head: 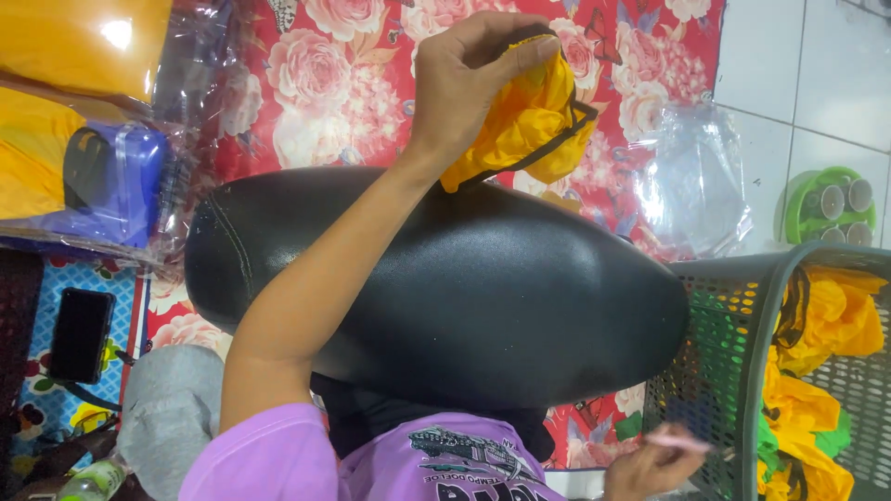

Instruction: The person folds a yellow cloth on a black surface, places it into a clear plastic bag, and seals the bag. They then pick up a yellow drawstring bag, use pink scissors to cut the black drawstring, and trim the fabric edge.

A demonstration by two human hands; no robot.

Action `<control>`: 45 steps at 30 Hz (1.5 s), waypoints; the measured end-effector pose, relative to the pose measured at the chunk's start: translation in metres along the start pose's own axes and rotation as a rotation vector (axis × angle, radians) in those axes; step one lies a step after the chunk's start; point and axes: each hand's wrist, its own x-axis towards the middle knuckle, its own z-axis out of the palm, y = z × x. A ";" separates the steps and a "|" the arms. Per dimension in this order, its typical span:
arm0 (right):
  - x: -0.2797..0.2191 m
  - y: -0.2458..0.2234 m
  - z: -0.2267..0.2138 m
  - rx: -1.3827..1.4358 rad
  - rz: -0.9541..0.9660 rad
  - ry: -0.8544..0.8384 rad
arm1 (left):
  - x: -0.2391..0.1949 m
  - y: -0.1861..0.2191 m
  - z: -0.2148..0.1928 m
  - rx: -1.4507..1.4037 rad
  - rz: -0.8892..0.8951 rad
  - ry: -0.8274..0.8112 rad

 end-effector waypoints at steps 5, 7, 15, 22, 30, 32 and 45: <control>0.100 -0.039 0.053 0.219 -0.416 -0.188 | 0.000 0.018 0.004 0.090 0.064 0.069; 0.108 -0.103 0.094 0.322 -0.377 -0.232 | 0.001 0.012 -0.001 0.161 0.161 0.035; 0.112 -0.324 0.218 0.411 0.101 -0.631 | 0.008 -0.001 -0.006 0.465 0.578 0.120; 0.093 -0.323 0.310 0.871 0.160 -0.928 | -0.002 -0.014 0.003 0.404 0.422 0.266; 0.106 -0.271 0.323 1.122 0.353 -0.972 | -0.025 -0.013 0.028 0.379 0.046 0.126; 0.116 -0.264 0.322 1.134 0.426 -1.025 | -0.026 -0.013 0.023 0.278 -0.016 -0.151; 0.132 -0.254 0.319 1.028 0.328 -1.114 | 0.010 -0.009 -0.028 0.665 0.034 -0.428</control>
